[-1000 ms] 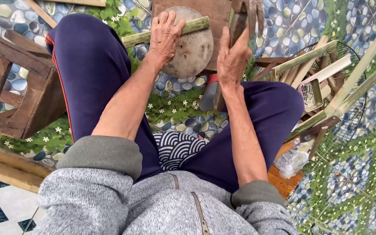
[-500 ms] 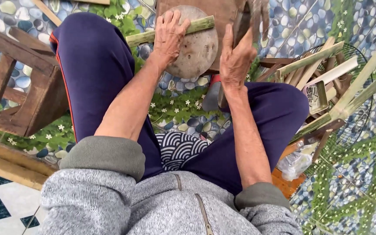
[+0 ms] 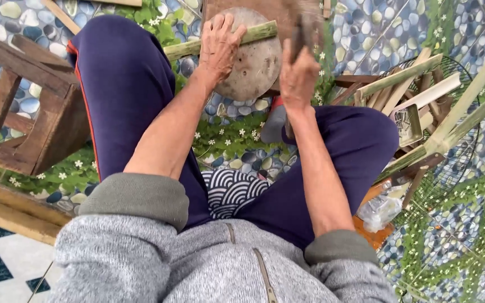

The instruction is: The person assembles a small bamboo frame by aligning pieces and securing them with nails and a hammer. They repeatedly hammer nails into the joints and adjust the frame pieces to ensure alignment.

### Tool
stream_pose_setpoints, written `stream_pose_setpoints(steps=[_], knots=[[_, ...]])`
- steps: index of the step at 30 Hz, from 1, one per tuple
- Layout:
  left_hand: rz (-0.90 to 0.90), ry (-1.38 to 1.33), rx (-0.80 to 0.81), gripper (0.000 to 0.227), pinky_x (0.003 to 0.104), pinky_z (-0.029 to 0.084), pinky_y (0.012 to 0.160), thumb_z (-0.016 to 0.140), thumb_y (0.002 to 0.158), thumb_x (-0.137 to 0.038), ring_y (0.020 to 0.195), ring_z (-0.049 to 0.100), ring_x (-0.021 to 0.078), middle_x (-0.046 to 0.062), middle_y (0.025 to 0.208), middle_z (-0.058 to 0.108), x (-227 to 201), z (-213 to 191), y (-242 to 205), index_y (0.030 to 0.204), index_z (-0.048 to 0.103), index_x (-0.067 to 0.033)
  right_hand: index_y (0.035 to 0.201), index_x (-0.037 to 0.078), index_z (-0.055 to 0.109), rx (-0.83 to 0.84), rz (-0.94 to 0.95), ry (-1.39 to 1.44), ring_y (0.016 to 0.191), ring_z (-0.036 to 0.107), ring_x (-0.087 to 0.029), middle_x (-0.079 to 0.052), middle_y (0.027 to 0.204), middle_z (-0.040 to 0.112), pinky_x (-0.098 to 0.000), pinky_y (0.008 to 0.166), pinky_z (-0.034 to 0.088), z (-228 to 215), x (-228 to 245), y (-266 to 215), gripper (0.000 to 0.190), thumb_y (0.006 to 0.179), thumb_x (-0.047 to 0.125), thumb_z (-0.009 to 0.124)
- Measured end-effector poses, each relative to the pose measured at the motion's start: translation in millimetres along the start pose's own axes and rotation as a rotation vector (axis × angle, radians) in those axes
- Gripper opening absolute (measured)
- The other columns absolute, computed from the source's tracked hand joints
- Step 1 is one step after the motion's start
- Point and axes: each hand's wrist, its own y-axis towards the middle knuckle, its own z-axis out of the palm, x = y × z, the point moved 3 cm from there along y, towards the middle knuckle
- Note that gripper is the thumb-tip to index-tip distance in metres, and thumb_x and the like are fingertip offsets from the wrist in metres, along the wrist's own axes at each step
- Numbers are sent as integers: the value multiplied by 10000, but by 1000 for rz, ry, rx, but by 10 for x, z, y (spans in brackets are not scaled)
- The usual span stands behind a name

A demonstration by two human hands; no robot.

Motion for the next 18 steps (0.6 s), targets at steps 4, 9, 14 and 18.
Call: stream_pose_setpoints(steps=[4, 9, 14, 18], knots=[[6, 3, 88, 523, 428, 430, 822, 773, 732, -90, 1034, 478, 298, 117, 1177, 502, -35, -53, -7, 1209, 587, -200, 1317, -52, 462, 327, 216, 105, 486, 645, -243, -133, 739, 688, -351, 424, 593, 147, -106, -42, 392, 1109, 257, 582], [-8, -35, 30, 523, 431, 444, 782, 766, 676, -76, 1005, 488, 301, 123, 1141, 509, -39, -5, -18, 1163, 607, -184, 1270, -16, 482, 164, 187, 226, 516, 685, -164, -88, 837, 664, -259, 483, 699, -270, 167, 180, 376, 1132, 333, 510], [-16, -52, 101, 740, 455, 439, 849, 847, 559, -62, 1087, 477, 308, 132, 1238, 500, -16, 2, -15, 1232, 571, -197, 1221, -15, 456, 448, 332, 219, 617, 768, -276, -244, 1020, 738, -319, 507, 723, 254, -83, -144, 315, 1105, 273, 510], [6, 63, 70, 588, 439, 419, 791, 804, 668, -162, 1016, 459, 294, 129, 1196, 495, -7, -65, 8, 1206, 570, -201, 979, 35, 489, 267, 323, 175, 484, 502, -240, -100, 651, 581, -424, 435, 373, -155, 114, 89, 255, 1067, 238, 616]])
